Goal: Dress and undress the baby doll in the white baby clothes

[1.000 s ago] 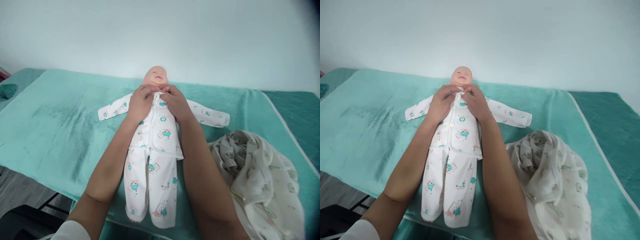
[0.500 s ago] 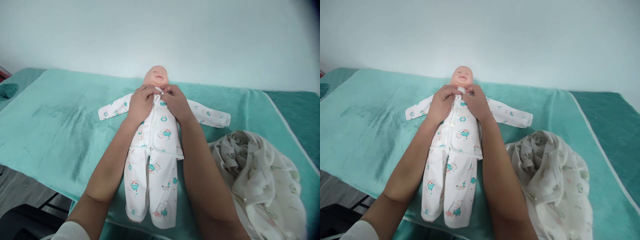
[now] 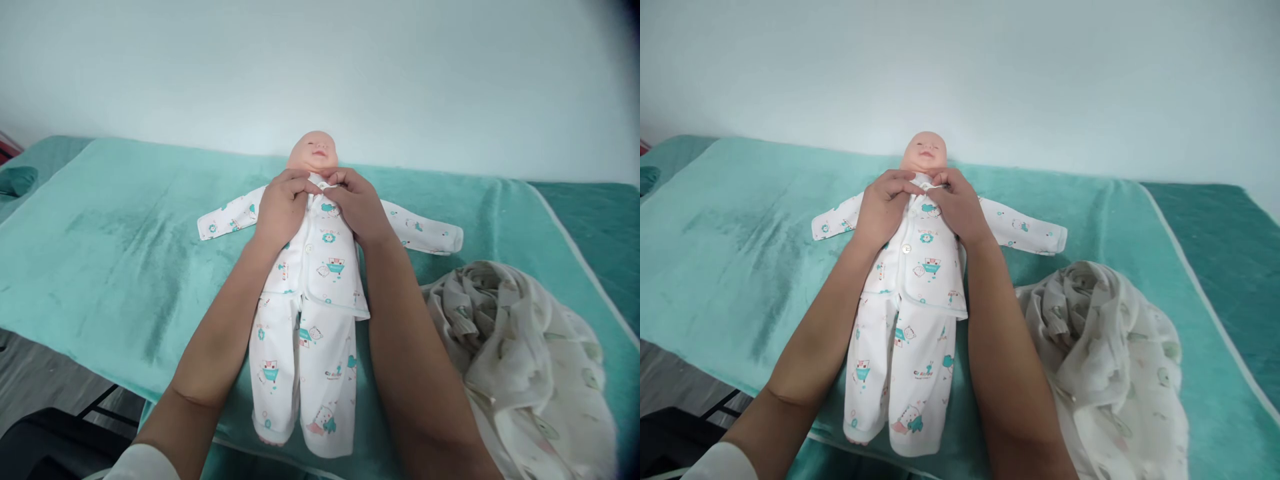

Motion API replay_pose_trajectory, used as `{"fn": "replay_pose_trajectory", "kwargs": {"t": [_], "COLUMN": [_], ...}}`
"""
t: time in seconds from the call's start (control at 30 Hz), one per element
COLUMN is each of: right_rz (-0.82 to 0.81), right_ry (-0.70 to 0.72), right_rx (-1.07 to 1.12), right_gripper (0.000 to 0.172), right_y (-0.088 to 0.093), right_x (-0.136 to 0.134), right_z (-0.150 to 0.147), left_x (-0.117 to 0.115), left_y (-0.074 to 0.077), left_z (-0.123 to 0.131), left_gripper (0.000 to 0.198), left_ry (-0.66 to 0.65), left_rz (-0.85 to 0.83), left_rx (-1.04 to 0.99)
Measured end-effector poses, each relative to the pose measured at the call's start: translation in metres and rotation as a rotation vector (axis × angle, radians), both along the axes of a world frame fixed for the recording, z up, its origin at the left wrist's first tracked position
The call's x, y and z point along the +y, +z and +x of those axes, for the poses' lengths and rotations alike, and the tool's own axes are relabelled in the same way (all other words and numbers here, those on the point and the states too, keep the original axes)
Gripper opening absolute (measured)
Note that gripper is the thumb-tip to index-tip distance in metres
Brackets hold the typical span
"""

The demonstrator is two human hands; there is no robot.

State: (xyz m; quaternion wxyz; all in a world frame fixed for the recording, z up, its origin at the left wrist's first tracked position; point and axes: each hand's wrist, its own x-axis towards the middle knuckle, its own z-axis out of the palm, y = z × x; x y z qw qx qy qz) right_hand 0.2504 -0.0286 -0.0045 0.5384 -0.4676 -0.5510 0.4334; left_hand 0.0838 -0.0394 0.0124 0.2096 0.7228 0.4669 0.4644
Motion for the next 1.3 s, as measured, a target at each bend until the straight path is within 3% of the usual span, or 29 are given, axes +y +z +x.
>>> {"fn": "replay_pose_trajectory", "kwargs": {"t": [0.17, 0.33, 0.5, 1.1, 1.3], "right_rz": [0.062, 0.140, 0.220, 0.207, 0.193], "right_ry": [0.040, 0.087, 0.058, -0.013, -0.075], "right_rx": [-0.018, -0.003, -0.035, -0.113, -0.147], "right_gripper": [0.011, 0.012, 0.011, 0.016, 0.012], "right_y": [-0.0034, -0.0073, -0.0057, -0.0062, -0.0010], "right_x": [0.0016, 0.0037, 0.0010, 0.0005, -0.0011], "right_z": [0.0022, 0.0038, 0.0019, -0.0014, -0.0056], "left_x": [0.0000, -0.0047, -0.0067, -0.0049, -0.0034], "left_y": [0.0006, 0.0052, 0.0062, 0.0055, 0.0051], "left_z": [0.0009, 0.0012, 0.0004, -0.0029, -0.0017], "left_gripper": [0.039, 0.026, 0.025, 0.039, 0.035], "left_ry": [0.008, 0.033, 0.024, -0.033, -0.034], "left_rz": [-0.022, -0.015, -0.040, -0.075, -0.060], "left_rx": [0.011, -0.071, -0.103, -0.098, -0.047]}}
